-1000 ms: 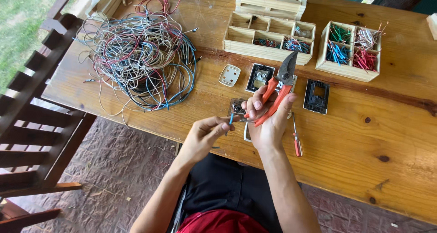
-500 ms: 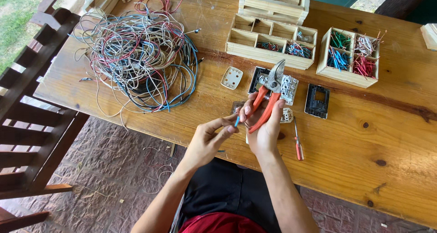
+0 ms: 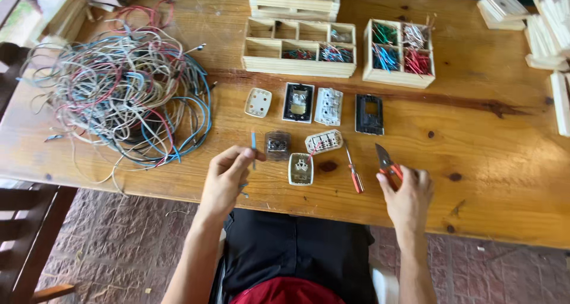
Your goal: The person strips the insulation from red and blue wires using pliers, then inserts and secures them into a white electrical socket using a screwdriver. The workspace includes a pile of assorted wires and organized wooden boxes with small parts.
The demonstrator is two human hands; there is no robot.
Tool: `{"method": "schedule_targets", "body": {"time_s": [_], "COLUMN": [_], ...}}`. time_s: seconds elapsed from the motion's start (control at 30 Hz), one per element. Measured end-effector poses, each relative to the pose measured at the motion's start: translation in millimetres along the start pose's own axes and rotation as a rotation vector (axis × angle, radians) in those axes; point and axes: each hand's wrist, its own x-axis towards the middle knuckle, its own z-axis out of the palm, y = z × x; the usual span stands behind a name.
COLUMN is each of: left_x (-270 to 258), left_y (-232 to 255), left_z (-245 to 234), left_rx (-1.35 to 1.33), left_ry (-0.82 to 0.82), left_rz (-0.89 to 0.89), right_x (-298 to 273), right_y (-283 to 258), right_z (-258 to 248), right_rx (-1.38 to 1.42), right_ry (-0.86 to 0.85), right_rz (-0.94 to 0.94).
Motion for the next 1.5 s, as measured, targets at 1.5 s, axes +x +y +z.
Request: {"method": "schedule_targets", "body": {"time_s": [1.5], "left_x": [180.3], "left_y": [87.0], "left_z": [-177.6], "left_rx": [1.224], "left_ry": [0.266], "left_rz": [0.502], "right_x": [50.3], "right_y": [-155.4], "right_z": [-58.0], "right_rx": [0.623], "right_ry": [-0.249], "right_rz": [-0.601]}}
